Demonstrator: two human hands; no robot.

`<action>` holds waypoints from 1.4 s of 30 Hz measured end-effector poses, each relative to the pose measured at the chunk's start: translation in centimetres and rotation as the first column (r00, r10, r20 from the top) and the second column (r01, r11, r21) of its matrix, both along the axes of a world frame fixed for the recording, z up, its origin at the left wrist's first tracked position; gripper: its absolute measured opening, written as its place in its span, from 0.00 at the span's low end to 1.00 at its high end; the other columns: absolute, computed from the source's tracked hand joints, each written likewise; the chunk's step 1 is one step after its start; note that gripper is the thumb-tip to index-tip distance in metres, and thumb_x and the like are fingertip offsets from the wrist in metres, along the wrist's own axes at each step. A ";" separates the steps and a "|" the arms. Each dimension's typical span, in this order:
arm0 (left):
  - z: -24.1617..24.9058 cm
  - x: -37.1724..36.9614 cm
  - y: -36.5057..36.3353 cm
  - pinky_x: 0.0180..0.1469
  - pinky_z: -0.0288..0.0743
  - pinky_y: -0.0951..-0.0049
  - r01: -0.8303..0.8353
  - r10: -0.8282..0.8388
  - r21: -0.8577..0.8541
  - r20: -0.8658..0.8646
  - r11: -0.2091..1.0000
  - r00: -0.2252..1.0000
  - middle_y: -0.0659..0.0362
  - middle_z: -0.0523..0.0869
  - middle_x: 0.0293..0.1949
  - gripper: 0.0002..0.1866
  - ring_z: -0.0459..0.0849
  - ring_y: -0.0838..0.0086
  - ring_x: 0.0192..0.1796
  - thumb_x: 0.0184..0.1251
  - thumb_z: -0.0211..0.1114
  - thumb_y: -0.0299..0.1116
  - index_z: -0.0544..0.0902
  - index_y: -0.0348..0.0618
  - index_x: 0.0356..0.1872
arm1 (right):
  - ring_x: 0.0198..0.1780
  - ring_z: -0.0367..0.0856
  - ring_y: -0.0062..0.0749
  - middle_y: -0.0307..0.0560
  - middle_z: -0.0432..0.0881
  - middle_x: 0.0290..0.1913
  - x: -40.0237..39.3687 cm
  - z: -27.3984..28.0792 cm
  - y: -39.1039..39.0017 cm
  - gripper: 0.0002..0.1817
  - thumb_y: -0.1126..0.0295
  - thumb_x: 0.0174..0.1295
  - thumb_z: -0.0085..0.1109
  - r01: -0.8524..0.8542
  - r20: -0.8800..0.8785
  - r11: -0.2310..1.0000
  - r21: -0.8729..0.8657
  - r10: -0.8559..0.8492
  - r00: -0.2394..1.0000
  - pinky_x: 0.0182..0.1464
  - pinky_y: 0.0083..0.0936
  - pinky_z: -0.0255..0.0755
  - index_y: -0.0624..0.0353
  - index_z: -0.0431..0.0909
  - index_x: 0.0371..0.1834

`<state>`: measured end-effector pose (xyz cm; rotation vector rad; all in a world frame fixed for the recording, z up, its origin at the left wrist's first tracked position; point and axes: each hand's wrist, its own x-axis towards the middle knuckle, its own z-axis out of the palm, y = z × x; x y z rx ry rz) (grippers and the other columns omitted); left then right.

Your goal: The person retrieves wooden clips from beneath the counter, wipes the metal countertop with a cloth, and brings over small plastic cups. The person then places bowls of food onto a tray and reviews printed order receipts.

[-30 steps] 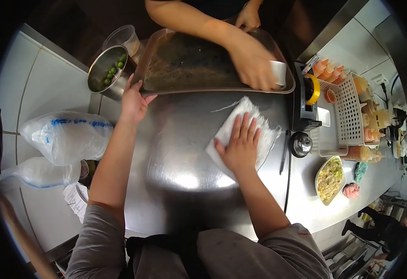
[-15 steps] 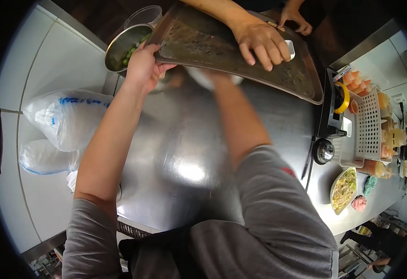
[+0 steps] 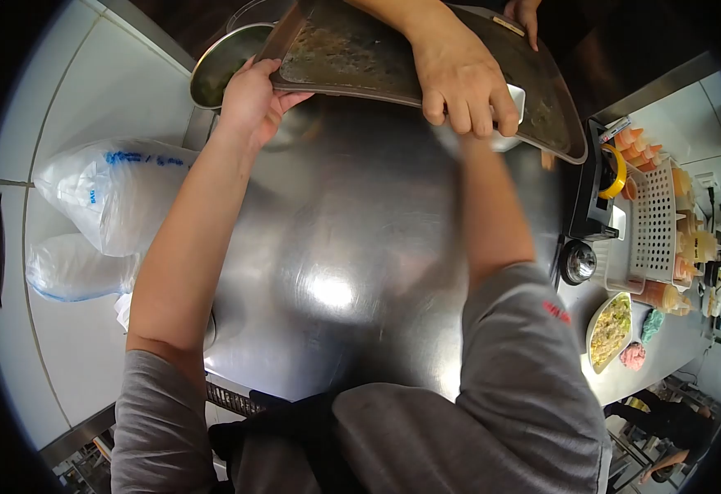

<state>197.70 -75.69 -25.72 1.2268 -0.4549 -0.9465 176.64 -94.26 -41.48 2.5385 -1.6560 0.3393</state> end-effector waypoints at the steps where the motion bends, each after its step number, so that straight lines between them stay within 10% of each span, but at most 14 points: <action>1: -0.2 -0.2 -0.2 0.44 0.88 0.61 0.000 0.000 -0.008 -0.003 1.000 1.000 0.47 0.82 0.50 0.17 0.87 0.60 0.47 0.74 0.46 0.28 0.67 0.33 0.60 | 0.76 0.55 0.49 0.55 0.58 0.75 3.5 -0.1 4.0 0.42 0.45 0.64 0.51 -0.129 -0.004 0.992 0.012 0.129 0.992 0.75 0.47 0.49 0.62 0.56 0.75; 6: -2.6 -1.0 -0.2 0.44 0.86 0.62 -0.001 -0.002 -0.035 -0.080 0.999 0.997 0.53 0.83 0.51 0.19 0.87 0.64 0.47 0.78 0.50 0.38 0.67 0.40 0.63 | 0.80 0.44 0.50 0.52 0.53 0.79 4.2 2.2 29.4 0.45 0.42 0.62 0.55 -0.777 0.235 0.604 0.179 0.741 0.629 0.78 0.50 0.36 0.57 0.55 0.76; 9: -0.8 -0.7 1.2 0.47 0.83 0.64 0.079 -0.086 0.117 0.053 0.990 0.995 0.53 0.82 0.53 0.22 0.86 0.64 0.50 0.78 0.52 0.42 0.67 0.41 0.65 | 0.81 0.44 0.48 0.49 0.53 0.79 -0.7 4.3 27.5 0.46 0.40 0.61 0.53 -0.779 0.253 0.470 0.416 0.763 0.595 0.78 0.50 0.36 0.53 0.52 0.78; 11: -0.9 0.7 2.1 0.50 0.81 0.64 0.119 -0.167 0.266 0.166 0.957 0.972 0.52 0.81 0.54 0.23 0.85 0.63 0.53 0.77 0.53 0.43 0.68 0.42 0.66 | 0.81 0.43 0.49 0.49 0.52 0.79 -3.5 3.9 21.8 0.46 0.39 0.63 0.50 -0.503 -0.022 0.813 0.293 0.531 0.847 0.78 0.50 0.35 0.52 0.50 0.79; 12: -2.5 1.7 2.3 0.52 0.79 0.63 -0.152 -0.065 0.248 0.691 0.957 0.720 0.52 0.81 0.53 0.23 0.84 0.59 0.53 0.76 0.54 0.43 0.69 0.41 0.65 | 0.81 0.41 0.50 0.51 0.50 0.80 -5.0 3.1 18.3 0.46 0.39 0.64 0.49 -0.351 -0.046 0.909 0.225 0.369 0.928 0.78 0.50 0.33 0.53 0.49 0.79; 13: -4.0 2.5 2.5 0.53 0.77 0.61 -0.363 -0.006 0.081 0.979 0.928 0.203 0.51 0.82 0.52 0.23 0.83 0.56 0.53 0.75 0.55 0.42 0.71 0.40 0.65 | 0.81 0.40 0.51 0.52 0.48 0.80 -5.3 2.2 15.8 0.46 0.39 0.65 0.47 -0.184 -0.056 0.972 0.150 0.194 0.979 0.79 0.50 0.32 0.55 0.47 0.80; 17: -6.3 5.5 3.0 0.48 0.78 0.56 -0.363 -0.231 0.250 0.968 0.898 0.097 0.51 0.81 0.47 0.14 0.83 0.53 0.50 0.68 0.60 0.30 0.80 0.41 0.53 | 0.82 0.35 0.50 0.59 0.41 0.81 1.8 2.7 17.2 0.48 0.39 0.68 0.44 -0.313 -0.055 0.917 0.246 0.335 0.941 0.79 0.46 0.31 0.64 0.44 0.79; 25: 2.6 4.1 5.1 0.42 0.74 0.58 -0.427 0.162 -0.190 0.982 0.884 -0.101 0.49 0.82 0.36 0.07 0.81 0.52 0.38 0.64 0.63 0.25 0.79 0.38 0.42 | 0.81 0.42 0.50 0.58 0.48 0.79 25.1 1.5 15.3 0.45 0.45 0.66 0.47 -0.567 0.367 0.773 0.283 0.459 0.809 0.80 0.39 0.36 0.67 0.47 0.77; 30: 1.9 5.3 6.0 0.38 0.76 0.63 -0.462 0.088 -0.118 0.992 0.879 -0.086 0.49 0.82 0.38 0.12 0.84 0.60 0.35 0.67 0.63 0.27 0.78 0.35 0.50 | 0.78 0.53 0.47 0.56 0.62 0.74 28.4 4.8 18.4 0.34 0.51 0.65 0.48 -0.800 0.586 0.424 0.425 0.545 0.600 0.77 0.38 0.46 0.60 0.65 0.71; 34: -1.1 5.9 6.5 0.39 0.75 0.60 -0.497 -0.006 0.017 1.000 0.867 0.024 0.47 0.81 0.40 0.12 0.82 0.55 0.36 0.67 0.61 0.27 0.77 0.36 0.50 | 0.77 0.54 0.51 0.52 0.57 0.77 22.3 2.5 13.1 0.44 0.36 0.58 0.56 -0.764 0.348 0.531 0.365 0.684 0.641 0.76 0.39 0.48 0.50 0.64 0.74; 36: -1.9 6.2 7.0 0.46 0.74 0.52 -0.531 -0.060 0.130 0.987 0.837 0.147 0.45 0.80 0.43 0.12 0.80 0.45 0.45 0.67 0.60 0.28 0.77 0.37 0.49 | 0.79 0.50 0.42 0.52 0.56 0.78 14.1 1.8 8.8 0.40 0.38 0.63 0.52 -0.443 0.453 0.772 0.456 0.227 0.862 0.77 0.37 0.46 0.48 0.63 0.75; 38: -3.2 6.9 7.2 0.46 0.74 0.51 -0.533 -0.071 0.140 0.987 0.835 0.148 0.44 0.80 0.43 0.12 0.80 0.45 0.45 0.67 0.60 0.28 0.77 0.36 0.49 | 0.74 0.63 0.42 0.53 0.66 0.73 4.8 1.1 0.0 0.30 0.50 0.71 0.48 -0.363 0.281 0.854 0.372 0.269 0.921 0.74 0.39 0.55 0.53 0.68 0.71; 40: -3.9 7.1 7.0 0.47 0.74 0.51 -0.526 -0.078 0.146 0.986 0.838 0.150 0.44 0.80 0.44 0.12 0.80 0.44 0.46 0.67 0.60 0.28 0.76 0.35 0.49 | 0.71 0.65 0.50 0.53 0.71 0.69 -5.7 -1.7 -4.8 0.31 0.43 0.68 0.47 -0.172 0.009 0.980 -0.098 0.174 0.985 0.72 0.42 0.56 0.52 0.75 0.65; 42: -4.1 6.9 6.8 0.48 0.74 0.50 -0.568 -0.137 0.189 0.982 0.801 0.133 0.42 0.80 0.45 0.11 0.80 0.43 0.48 0.68 0.59 0.28 0.77 0.35 0.48 | 0.76 0.58 0.49 0.54 0.64 0.74 -12.6 1.9 -2.8 0.36 0.41 0.69 0.41 -0.015 0.073 1.000 0.010 0.014 0.997 0.75 0.38 0.52 0.52 0.66 0.73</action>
